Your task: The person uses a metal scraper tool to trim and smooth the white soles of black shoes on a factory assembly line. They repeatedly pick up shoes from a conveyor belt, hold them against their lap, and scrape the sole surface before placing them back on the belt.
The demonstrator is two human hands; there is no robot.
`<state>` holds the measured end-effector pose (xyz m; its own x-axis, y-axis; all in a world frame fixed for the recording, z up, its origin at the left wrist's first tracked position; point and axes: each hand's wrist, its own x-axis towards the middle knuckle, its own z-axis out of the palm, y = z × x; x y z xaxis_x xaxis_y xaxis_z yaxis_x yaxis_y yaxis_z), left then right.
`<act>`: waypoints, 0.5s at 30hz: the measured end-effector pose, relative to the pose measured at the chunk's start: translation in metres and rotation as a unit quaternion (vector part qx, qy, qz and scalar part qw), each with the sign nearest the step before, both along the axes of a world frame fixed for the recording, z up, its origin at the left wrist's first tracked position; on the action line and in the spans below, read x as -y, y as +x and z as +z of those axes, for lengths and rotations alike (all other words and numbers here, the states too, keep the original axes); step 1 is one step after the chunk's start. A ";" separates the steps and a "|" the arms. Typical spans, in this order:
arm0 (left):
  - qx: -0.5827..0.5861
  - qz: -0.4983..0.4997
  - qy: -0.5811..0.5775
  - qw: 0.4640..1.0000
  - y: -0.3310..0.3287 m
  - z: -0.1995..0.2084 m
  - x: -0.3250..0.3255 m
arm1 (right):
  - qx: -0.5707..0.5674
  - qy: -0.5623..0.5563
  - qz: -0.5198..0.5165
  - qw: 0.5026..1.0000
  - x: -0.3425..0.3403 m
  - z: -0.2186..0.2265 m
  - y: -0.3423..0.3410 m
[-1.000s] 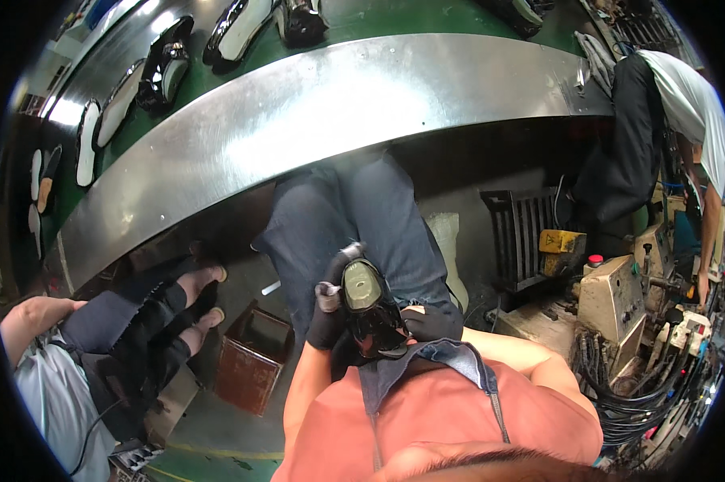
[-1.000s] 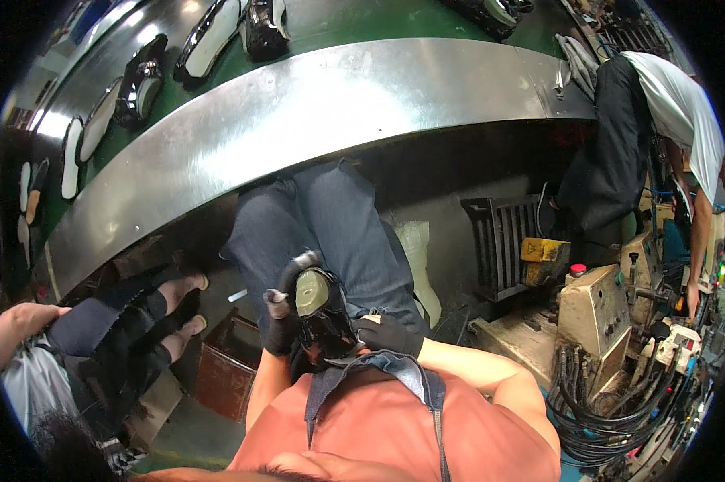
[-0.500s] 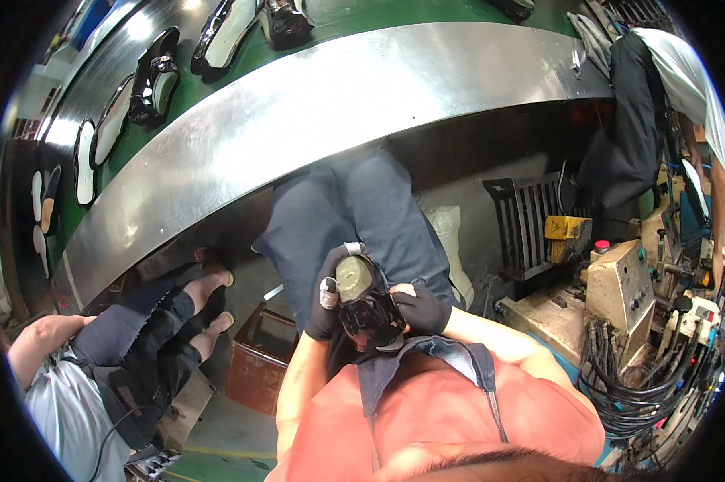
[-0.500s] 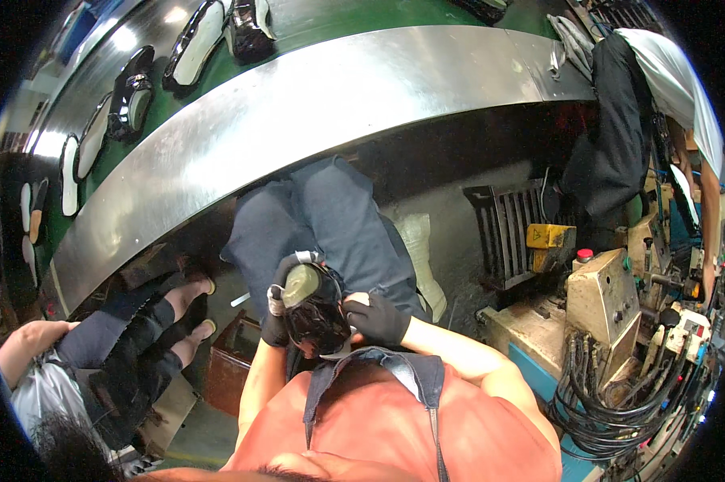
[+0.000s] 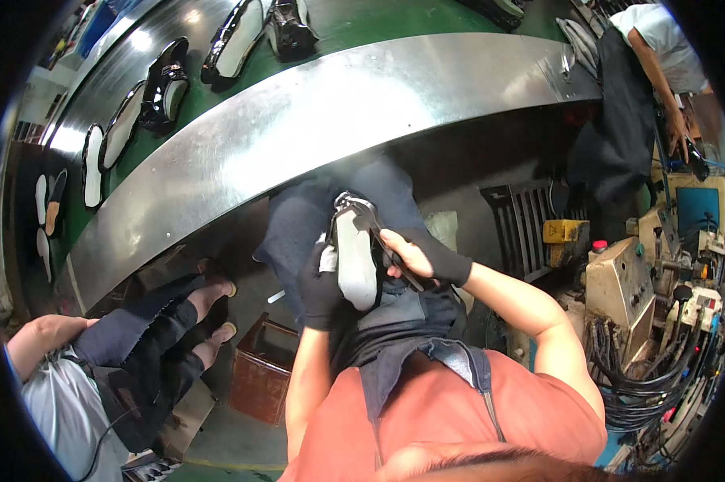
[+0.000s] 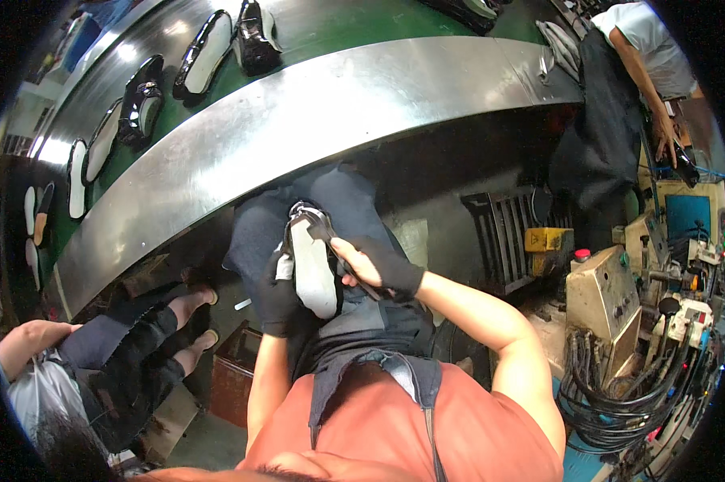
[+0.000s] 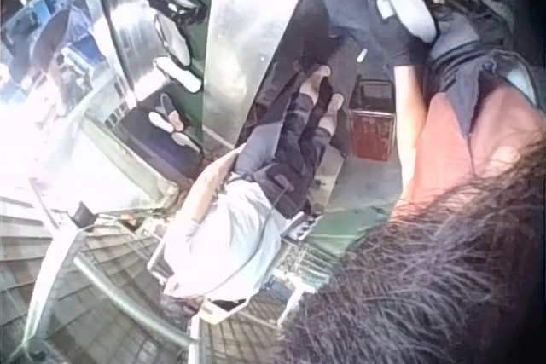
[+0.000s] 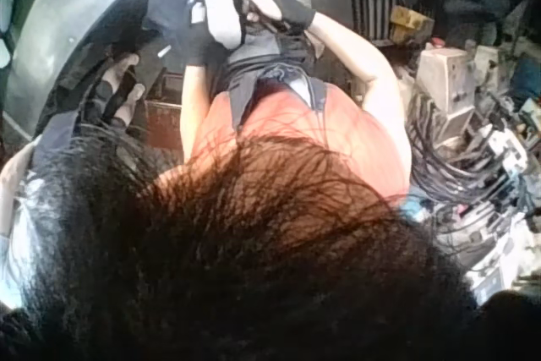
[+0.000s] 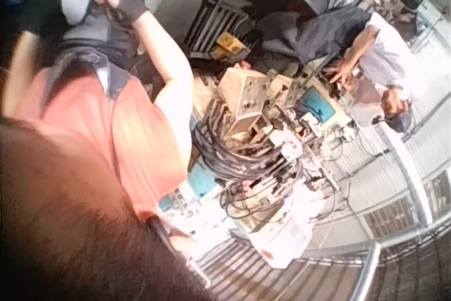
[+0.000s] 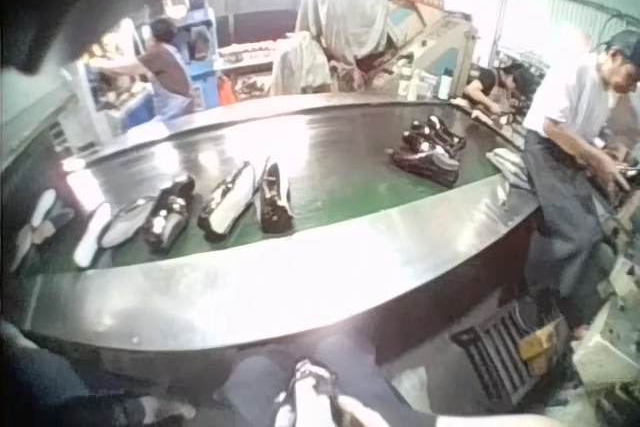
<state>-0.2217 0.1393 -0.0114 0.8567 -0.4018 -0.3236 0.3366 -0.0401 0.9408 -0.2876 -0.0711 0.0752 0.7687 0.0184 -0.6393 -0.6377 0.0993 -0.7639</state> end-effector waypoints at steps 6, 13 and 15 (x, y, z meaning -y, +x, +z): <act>0.140 -0.027 0.085 0.986 -0.037 0.019 0.024 | 0.156 -0.208 0.234 0.937 0.049 -0.018 -0.001; 0.257 -0.038 0.130 0.957 -0.040 -0.002 0.026 | 0.251 -0.493 0.315 0.771 0.033 -0.012 -0.002; 0.328 -0.060 0.168 0.928 -0.031 0.001 0.024 | 0.275 -0.499 0.334 0.751 0.037 -0.015 0.004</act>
<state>-0.2523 0.1154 -0.0103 0.8691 -0.4779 0.1278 -0.3299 -0.3675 0.8695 -0.2837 -0.1080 0.0598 0.9542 0.2390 -0.1801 0.1476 -0.8993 -0.4116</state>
